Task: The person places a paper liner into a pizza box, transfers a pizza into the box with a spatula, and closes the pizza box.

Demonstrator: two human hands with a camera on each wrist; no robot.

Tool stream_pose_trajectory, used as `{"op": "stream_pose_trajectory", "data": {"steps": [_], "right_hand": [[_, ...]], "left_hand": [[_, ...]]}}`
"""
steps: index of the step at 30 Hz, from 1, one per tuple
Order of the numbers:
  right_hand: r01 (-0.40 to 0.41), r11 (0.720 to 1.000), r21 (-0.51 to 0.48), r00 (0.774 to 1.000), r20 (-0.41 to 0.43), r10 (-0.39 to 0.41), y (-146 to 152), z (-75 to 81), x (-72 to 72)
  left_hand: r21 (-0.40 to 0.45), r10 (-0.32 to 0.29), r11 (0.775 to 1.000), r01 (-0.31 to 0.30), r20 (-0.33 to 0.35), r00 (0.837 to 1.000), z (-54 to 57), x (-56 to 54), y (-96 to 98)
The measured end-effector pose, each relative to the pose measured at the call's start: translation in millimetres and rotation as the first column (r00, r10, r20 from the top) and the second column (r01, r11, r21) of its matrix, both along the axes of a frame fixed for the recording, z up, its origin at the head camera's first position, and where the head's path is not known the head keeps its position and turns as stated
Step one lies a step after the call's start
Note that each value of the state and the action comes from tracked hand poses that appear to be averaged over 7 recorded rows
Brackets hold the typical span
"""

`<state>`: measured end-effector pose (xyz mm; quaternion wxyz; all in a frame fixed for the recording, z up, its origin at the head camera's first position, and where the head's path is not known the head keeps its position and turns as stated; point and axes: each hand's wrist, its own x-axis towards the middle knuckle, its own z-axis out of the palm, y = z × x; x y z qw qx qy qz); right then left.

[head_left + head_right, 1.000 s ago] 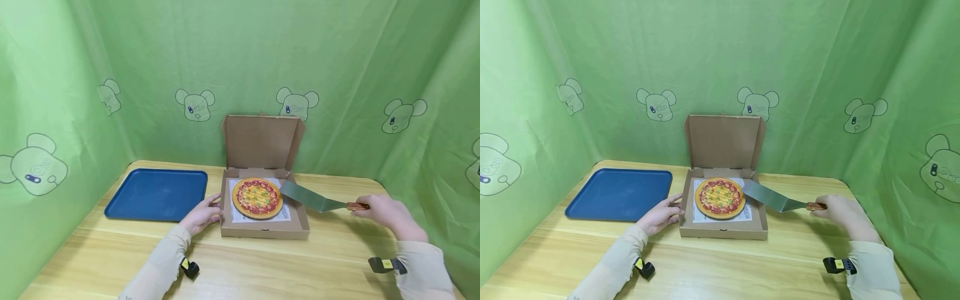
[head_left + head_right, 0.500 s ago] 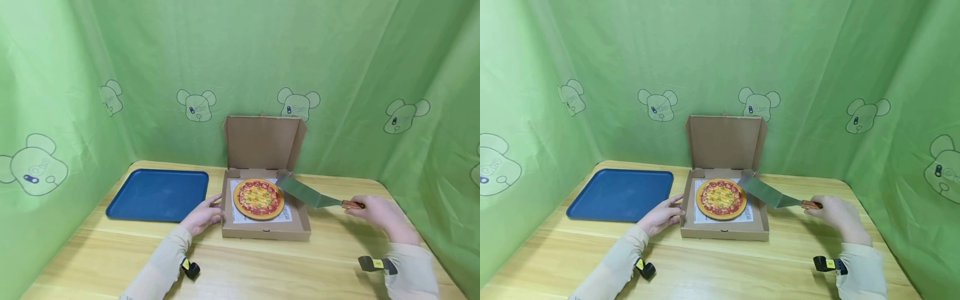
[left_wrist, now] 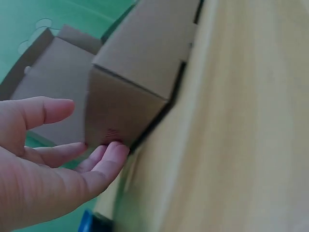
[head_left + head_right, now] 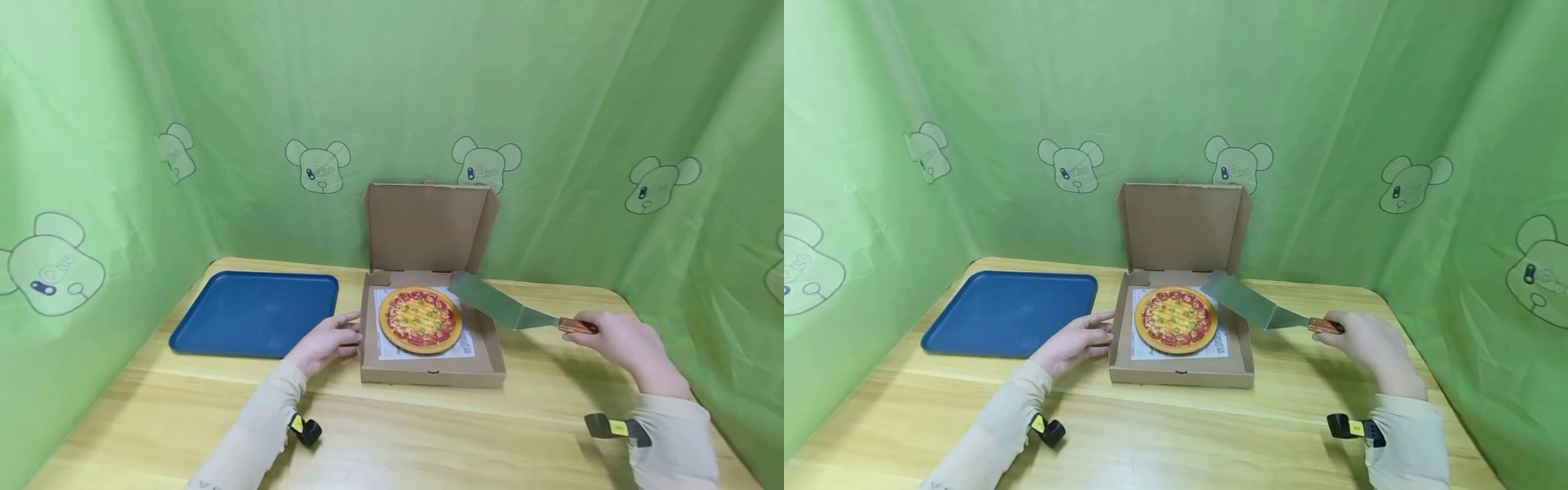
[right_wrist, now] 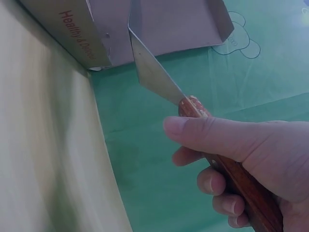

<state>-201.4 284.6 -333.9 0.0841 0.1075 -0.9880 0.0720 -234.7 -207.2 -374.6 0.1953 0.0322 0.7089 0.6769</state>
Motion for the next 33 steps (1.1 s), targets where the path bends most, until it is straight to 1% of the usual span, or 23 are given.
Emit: {"op": "stream_pose_trajectory", "data": {"steps": [3, 7, 11, 16, 21, 24, 29, 33], "right_hand": [[-0.005, 1.0, -0.001, 1.0, -0.01, 0.005, -2.3, 2.6, 0.2], [-0.006, 1.0, -0.003, 1.0, -0.026, 0.006, -5.3, 4.8, 1.0], [-0.01, 1.0, -0.004, 0.999, -0.049, 0.01, -9.3, 7.3, 2.0], [-0.032, 0.999, 0.002, 0.996, -0.083, 0.032, -17.7, 9.2, 1.7], [-0.061, 0.998, -0.004, 0.991, -0.12, 0.06, -29.3, 11.0, 2.3], [-0.057, 0.998, -0.008, 0.989, -0.135, 0.055, -37.4, 13.8, 3.9], [-0.05, 0.998, -0.023, 0.99, -0.131, 0.047, -54.7, 21.1, 4.4], [-0.05, 0.998, -0.033, 0.993, -0.111, 0.046, -70.7, 27.6, 3.5]], "left_hand": [[-0.012, -0.028, 1.0, 0.028, -0.036, 0.999, 9.5, 0.6, -5.6], [0.006, -0.055, 0.998, 0.055, -0.065, 0.996, 26.5, 0.2, -15.4], [0.017, -0.053, 0.998, 0.054, -0.093, 0.994, 42.3, 0.2, -28.5], [0.009, -0.03, 0.999, 0.032, -0.135, 0.99, 61.3, 4.0, -48.0], [0.014, 0.026, 1.0, -0.024, -0.168, 0.985, 79.6, 9.2, -68.9], [0.024, 0.072, 0.997, -0.068, -0.18, 0.981, 88.9, 11.9, -81.7], [0.061, 0.136, 0.99, -0.127, -0.195, 0.971, 99.4, 16.9, -104.8], [0.117, 0.191, 0.978, -0.171, -0.196, 0.962, 106.4, 21.7, -123.8]]}}
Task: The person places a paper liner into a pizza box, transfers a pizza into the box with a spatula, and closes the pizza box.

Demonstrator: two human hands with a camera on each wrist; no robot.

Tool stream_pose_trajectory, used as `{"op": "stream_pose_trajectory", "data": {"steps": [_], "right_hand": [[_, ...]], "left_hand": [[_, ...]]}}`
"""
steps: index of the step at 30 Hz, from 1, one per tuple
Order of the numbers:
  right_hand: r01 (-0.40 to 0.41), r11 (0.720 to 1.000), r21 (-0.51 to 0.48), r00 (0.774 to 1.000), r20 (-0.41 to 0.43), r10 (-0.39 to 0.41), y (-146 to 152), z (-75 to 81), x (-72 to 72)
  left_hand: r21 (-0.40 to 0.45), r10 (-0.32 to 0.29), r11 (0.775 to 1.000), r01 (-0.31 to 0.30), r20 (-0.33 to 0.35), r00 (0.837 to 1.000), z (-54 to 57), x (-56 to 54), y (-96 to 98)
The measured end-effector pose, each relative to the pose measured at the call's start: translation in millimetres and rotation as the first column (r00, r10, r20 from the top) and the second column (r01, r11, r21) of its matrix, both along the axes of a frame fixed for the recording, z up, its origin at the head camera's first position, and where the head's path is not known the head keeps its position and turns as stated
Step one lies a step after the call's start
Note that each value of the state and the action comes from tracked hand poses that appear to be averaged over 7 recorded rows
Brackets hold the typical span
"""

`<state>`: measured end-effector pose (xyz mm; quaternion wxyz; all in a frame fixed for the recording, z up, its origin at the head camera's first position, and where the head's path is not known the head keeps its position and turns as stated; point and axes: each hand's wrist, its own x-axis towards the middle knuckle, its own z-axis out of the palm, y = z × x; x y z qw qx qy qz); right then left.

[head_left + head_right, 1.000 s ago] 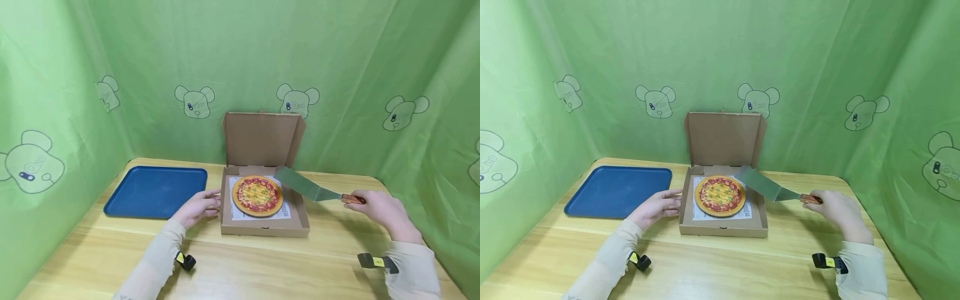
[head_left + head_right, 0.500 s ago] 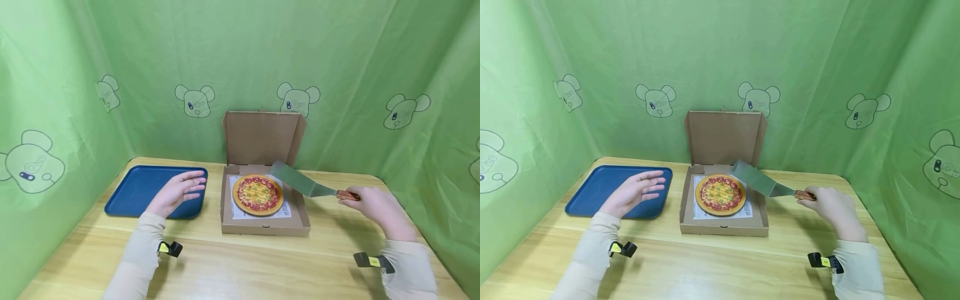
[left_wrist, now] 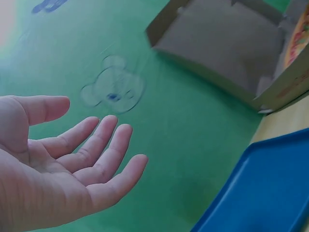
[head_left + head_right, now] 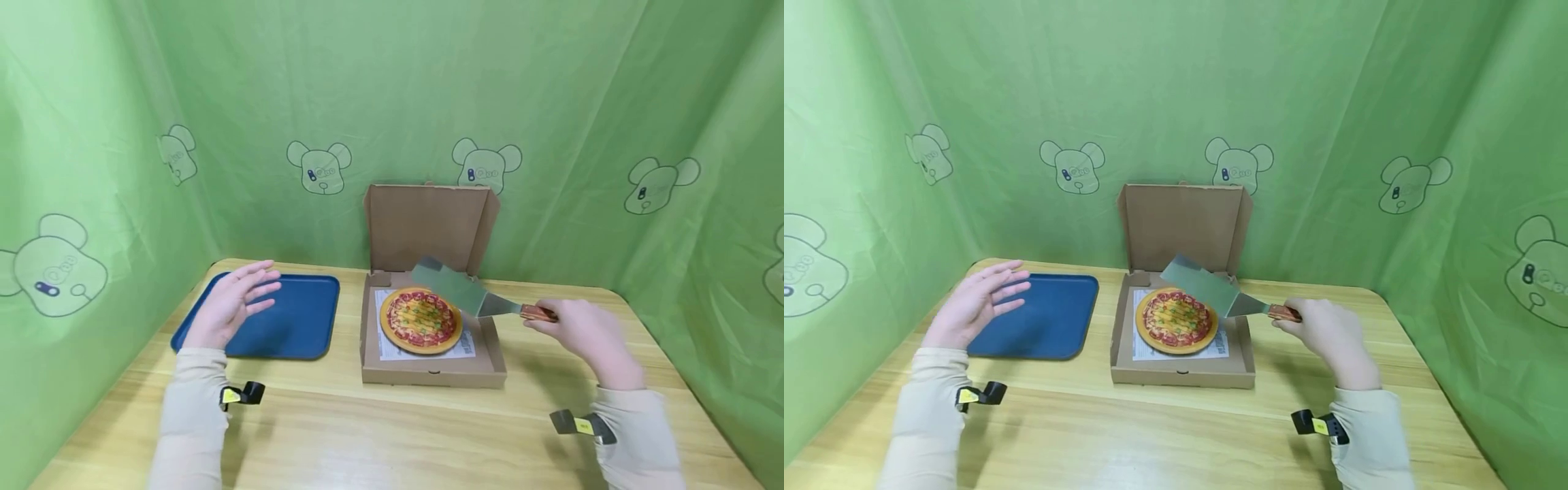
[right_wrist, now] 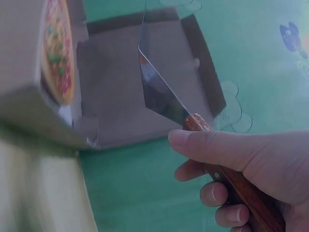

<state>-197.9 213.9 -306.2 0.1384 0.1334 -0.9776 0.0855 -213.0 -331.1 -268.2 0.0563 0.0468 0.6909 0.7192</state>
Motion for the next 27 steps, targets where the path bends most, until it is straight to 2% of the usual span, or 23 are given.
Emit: {"op": "stream_pose_trajectory", "data": {"steps": [4, 8, 14, 19, 23, 25, 27], "right_hand": [[-0.003, 1.0, -0.005, 1.0, 0.013, 0.003, -17.4, 4.8, -2.1], [-0.023, 1.0, -0.01, 1.0, 0.019, 0.023, -37.6, 8.8, -5.6], [-0.08, 0.997, -0.019, 0.997, -0.013, 0.08, -69.2, 15.2, -11.4], [-0.102, 0.994, -0.028, 0.995, -0.016, 0.102, -94.4, 22.9, -13.4], [-0.1, 0.994, -0.047, 0.994, 0.025, 0.102, -114.8, 27.6, -14.0], [-0.101, 0.993, -0.056, 0.994, 0.041, 0.103, -125.3, 29.3, -14.7], [-0.1, 0.993, -0.058, 0.993, 0.053, 0.103, -136.2, 30.4, -15.7]], "left_hand": [[0.098, 0.04, 0.994, -0.039, -0.006, 0.999, 5.9, 6.0, -19.4], [0.216, 0.079, 0.974, -0.073, -0.02, 0.997, 10.0, 14.4, -40.9], [0.369, 0.167, 0.918, -0.146, -0.024, 0.986, 9.0, 25.5, -73.0], [0.465, 0.22, 0.861, -0.204, 0.021, 0.975, 2.8, 31.8, -93.2], [0.475, 0.254, 0.842, -0.256, 0.07, 0.965, -4.3, 35.4, -105.7], [0.45, 0.278, 0.844, -0.292, 0.098, 0.956, -8.2, 36.2, -110.6], [0.405, 0.298, 0.855, -0.323, 0.126, 0.946, -12.5, 35.9, -115.1]]}}
